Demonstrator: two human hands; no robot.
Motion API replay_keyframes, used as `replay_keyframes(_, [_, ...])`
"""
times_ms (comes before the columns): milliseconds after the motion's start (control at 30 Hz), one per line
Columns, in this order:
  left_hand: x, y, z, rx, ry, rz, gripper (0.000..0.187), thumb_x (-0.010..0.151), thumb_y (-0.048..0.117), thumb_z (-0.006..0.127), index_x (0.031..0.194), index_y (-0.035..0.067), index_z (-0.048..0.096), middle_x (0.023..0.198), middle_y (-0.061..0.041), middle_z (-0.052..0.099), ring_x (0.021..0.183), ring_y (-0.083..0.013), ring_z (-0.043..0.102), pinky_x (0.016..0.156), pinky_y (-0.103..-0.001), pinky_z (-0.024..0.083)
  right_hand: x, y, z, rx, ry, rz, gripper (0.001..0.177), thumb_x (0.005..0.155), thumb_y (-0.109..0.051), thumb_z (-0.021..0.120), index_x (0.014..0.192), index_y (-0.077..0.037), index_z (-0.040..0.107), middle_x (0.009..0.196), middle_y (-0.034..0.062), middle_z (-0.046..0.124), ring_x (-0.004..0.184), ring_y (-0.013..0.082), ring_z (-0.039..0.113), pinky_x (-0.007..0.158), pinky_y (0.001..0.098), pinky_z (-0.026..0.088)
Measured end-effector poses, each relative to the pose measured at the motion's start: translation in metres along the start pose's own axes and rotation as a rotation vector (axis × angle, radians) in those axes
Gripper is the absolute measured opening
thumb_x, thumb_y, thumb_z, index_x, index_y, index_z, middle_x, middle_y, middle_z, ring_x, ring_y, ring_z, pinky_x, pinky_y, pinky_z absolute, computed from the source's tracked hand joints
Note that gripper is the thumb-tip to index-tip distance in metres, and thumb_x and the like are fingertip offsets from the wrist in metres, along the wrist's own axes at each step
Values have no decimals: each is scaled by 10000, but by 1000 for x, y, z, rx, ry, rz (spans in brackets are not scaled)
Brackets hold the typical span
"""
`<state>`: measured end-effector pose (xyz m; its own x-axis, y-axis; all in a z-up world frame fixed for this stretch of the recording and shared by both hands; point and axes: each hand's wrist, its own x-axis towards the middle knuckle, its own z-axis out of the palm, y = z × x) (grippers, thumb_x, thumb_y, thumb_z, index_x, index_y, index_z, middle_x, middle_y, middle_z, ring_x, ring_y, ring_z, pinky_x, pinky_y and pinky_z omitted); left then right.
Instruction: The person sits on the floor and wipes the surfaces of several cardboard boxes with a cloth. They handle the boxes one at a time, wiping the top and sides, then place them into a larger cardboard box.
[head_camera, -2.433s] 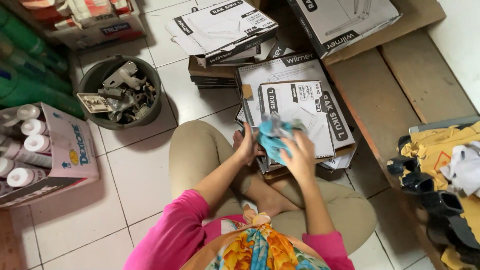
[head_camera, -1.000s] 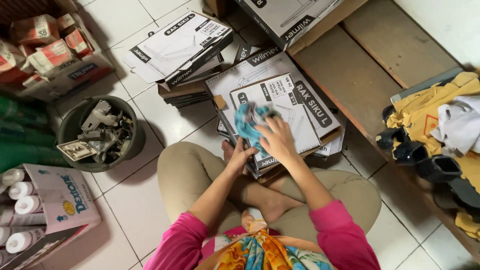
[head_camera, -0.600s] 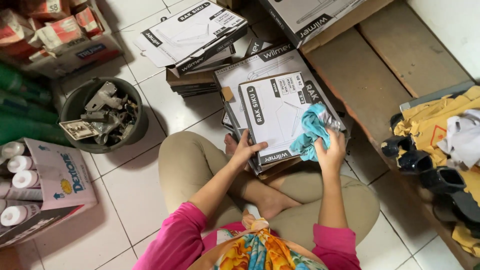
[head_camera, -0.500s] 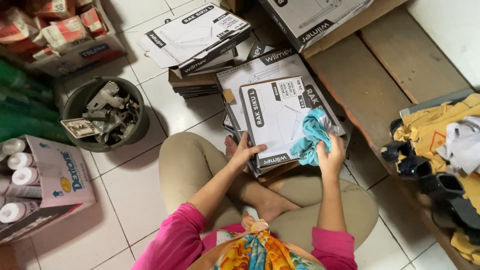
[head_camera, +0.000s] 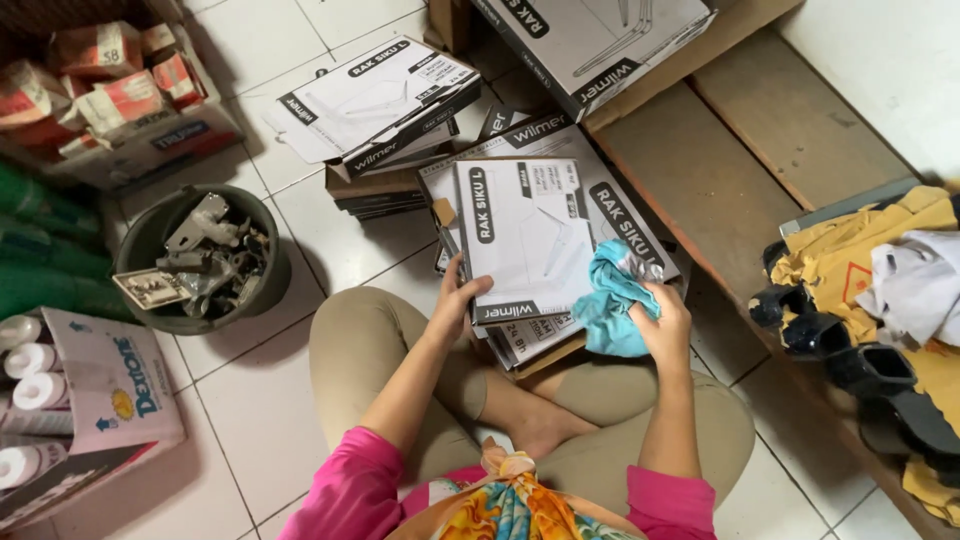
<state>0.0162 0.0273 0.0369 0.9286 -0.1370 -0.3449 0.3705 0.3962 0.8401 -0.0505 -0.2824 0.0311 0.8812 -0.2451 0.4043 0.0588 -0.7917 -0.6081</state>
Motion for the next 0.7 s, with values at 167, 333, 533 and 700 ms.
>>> replay_keyframes(167, [28, -15, 3, -33, 16, 44, 950, 729, 213, 778, 1434, 25, 170, 1190, -281, 453, 1030, -306, 529, 747, -411, 541, 0, 0, 7, -37, 33, -8, 306, 724, -117, 697, 1025, -78, 664, 929, 94, 619, 882, 290, 626, 766, 367, 498])
replay_keyframes(333, [23, 16, 17, 300, 86, 74, 1061, 701, 412, 796, 1426, -46, 171, 1356, -342, 344, 1273, -426, 367, 1007, -495, 372, -1, 3, 8, -71, 44, -32, 309, 716, -145, 707, 1020, -106, 673, 924, 68, 617, 876, 267, 630, 769, 351, 502])
replay_keyframes(533, [38, 16, -4, 806, 146, 235, 925, 684, 363, 792, 1349, -103, 350, 1239, -245, 393, 1180, -412, 447, 974, -461, 437, 3, 6, -9, 64, 159, 23, 268, 763, -112, 692, 1026, -66, 667, 913, 97, 615, 879, 278, 617, 788, 362, 480])
replay_keyframes(700, [26, 36, 14, 810, 231, 469, 668, 781, 182, 721, 1327, -62, 423, 1184, -229, 393, 1186, -400, 354, 994, -470, 368, -1, 19, -1, 397, 354, 237, 318, 786, -54, 661, 1094, -6, 603, 1024, 127, 594, 991, 231, 547, 897, 414, 413])
